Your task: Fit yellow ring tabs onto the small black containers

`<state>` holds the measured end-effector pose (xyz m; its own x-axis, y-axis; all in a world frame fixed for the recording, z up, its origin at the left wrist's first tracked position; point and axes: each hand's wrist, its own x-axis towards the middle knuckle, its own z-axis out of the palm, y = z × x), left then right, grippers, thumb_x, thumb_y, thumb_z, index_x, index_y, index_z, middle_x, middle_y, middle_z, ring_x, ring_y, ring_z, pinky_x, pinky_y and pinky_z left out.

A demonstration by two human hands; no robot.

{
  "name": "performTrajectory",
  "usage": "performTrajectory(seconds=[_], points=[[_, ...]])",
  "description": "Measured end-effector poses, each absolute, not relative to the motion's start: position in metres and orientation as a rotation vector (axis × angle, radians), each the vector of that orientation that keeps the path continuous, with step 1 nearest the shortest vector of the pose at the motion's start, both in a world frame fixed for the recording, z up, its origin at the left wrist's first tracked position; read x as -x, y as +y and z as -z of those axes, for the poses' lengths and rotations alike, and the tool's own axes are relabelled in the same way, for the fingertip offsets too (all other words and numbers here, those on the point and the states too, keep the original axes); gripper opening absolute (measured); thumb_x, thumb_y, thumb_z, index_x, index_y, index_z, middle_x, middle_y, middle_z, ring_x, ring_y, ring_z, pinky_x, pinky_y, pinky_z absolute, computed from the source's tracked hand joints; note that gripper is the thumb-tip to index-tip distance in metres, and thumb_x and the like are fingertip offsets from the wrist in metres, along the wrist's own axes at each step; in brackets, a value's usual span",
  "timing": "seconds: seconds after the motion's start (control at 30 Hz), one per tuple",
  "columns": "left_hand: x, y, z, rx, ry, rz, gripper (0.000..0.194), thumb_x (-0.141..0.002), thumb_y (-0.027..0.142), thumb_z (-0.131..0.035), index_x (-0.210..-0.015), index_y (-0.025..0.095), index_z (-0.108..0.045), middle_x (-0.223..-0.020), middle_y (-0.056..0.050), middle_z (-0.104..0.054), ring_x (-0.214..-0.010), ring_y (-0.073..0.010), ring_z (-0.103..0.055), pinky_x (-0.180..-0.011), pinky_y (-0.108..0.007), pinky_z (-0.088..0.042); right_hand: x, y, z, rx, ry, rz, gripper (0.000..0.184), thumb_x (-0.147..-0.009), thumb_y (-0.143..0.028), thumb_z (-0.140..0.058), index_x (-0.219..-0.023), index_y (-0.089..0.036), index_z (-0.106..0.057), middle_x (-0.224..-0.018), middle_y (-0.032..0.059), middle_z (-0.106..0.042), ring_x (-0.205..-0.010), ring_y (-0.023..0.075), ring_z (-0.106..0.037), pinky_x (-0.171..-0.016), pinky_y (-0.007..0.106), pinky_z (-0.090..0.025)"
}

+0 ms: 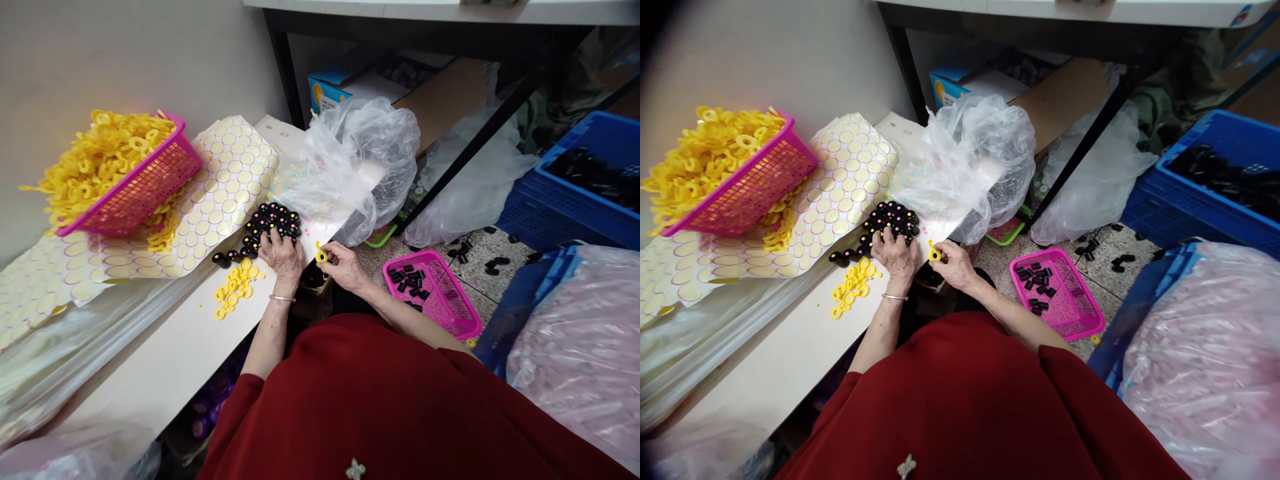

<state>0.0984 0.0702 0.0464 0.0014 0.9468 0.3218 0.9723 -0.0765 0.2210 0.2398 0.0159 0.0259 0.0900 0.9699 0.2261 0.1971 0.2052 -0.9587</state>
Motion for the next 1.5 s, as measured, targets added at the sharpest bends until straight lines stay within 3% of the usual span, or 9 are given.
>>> performTrajectory(seconds=[0.13, 0.43, 0.63, 0.73, 0.93, 1.17, 1.33, 1.5], points=[[-0.098, 0.071, -0.040, 2.132, -2.111, 0.675, 0.029, -0.079, 0.041, -0.059, -0.089, 0.015, -0.066, -0.137, -0.018, -0.047, -0.131, -0.0394, -0.031, -0.099, -0.053, -0.026, -0.239, 0.014, -0.020, 1.227, -1.349, -0.908, 0.022, -0.068, -0.020, -0.061, -0.089, -0.017, -0.063, -0.078, -0.0012, -0.050, -0.066, 0.0095, -0.045, -0.059, 0.022, -0.038], [-0.094, 0.068, -0.040, 2.239, -2.029, 0.809, 0.018, -0.074, 0.034, -0.063, -0.079, 0.018, -0.068, -0.130, -0.013, -0.052, -0.125, -0.0369, -0.035, -0.097, -0.051, -0.029, -0.239, 0.014, -0.021, 1.209, -1.338, -0.932, 0.022, -0.067, -0.022, -0.063, -0.089, -0.016, -0.063, -0.076, -0.0022, -0.049, -0.064, 0.0085, -0.044, -0.059, 0.022, -0.037], [-0.084, 0.052, -0.043, 2.408, -1.930, 0.926, 0.015, -0.072, 0.034, -0.064, -0.075, 0.019, -0.068, -0.106, -0.009, -0.063, -0.114, -0.0323, -0.042, -0.096, -0.046, -0.033, -0.237, 0.024, -0.027, 1.186, -1.386, -0.881, 0.023, -0.070, -0.024, -0.061, -0.091, -0.017, -0.064, -0.080, -0.0005, -0.054, -0.067, 0.0099, -0.047, -0.063, 0.024, -0.041], [-0.078, 0.047, -0.040, 2.450, -1.927, 0.995, 0.014, -0.073, 0.031, -0.064, -0.080, 0.019, -0.067, -0.093, -0.008, -0.065, -0.112, -0.0302, -0.045, -0.095, -0.044, -0.035, -0.233, 0.031, -0.033, 1.147, -1.477, -0.850, 0.024, -0.072, -0.022, -0.058, -0.094, -0.016, -0.065, -0.087, 0.0022, -0.058, -0.075, 0.0124, -0.052, -0.069, 0.026, -0.043], [-0.070, 0.046, -0.032, 2.398, -2.036, 1.188, 0.034, -0.065, 0.031, -0.068, -0.096, 0.018, -0.064, -0.093, -0.007, -0.063, -0.100, -0.0256, -0.051, -0.086, -0.037, -0.042, -0.218, 0.050, -0.038, 1.175, -1.747, -0.720, 0.025, -0.073, -0.016, -0.056, -0.097, -0.017, -0.065, -0.092, 0.0052, -0.060, -0.090, 0.0187, -0.054, -0.083, 0.032, -0.043], [-0.063, 0.039, -0.029, 2.321, -2.303, 1.618, 0.031, -0.068, 0.020, -0.052, -0.097, 0.018, -0.064, -0.094, -0.005, -0.065, -0.090, -0.0200, -0.057, -0.076, -0.031, -0.046, -0.206, 0.058, -0.041, 1.298, -2.097, -0.465, 0.024, -0.076, -0.014, -0.053, -0.097, -0.017, -0.064, -0.096, 0.0082, -0.059, -0.092, 0.0229, -0.048, -0.087, 0.036, -0.040], [-0.068, 0.037, -0.031, 2.118, -2.661, 1.890, 0.022, -0.076, 0.032, -0.054, -0.084, 0.016, -0.068, -0.071, -0.001, -0.063, -0.063, -0.0126, -0.054, -0.063, -0.025, -0.043, -0.205, 0.057, -0.041, 1.365, -2.148, -0.447, 0.020, -0.079, -0.015, -0.051, -0.095, -0.014, -0.063, -0.094, 0.0098, -0.058, -0.091, 0.0237, -0.046, -0.091, 0.037, -0.038], [-0.079, 0.044, -0.032, 2.051, -2.677, 2.114, 0.033, -0.077, 0.044, -0.058, -0.080, 0.013, -0.071, -0.069, -0.002, -0.064, -0.065, -0.0123, -0.055, -0.061, -0.022, -0.042, -0.205, 0.058, -0.037, 1.326, -2.123, -0.483, 0.016, -0.080, -0.015, -0.051, -0.088, -0.017, -0.064, -0.090, 0.0081, -0.057, -0.088, 0.0220, -0.046, -0.088, 0.036, -0.039]])
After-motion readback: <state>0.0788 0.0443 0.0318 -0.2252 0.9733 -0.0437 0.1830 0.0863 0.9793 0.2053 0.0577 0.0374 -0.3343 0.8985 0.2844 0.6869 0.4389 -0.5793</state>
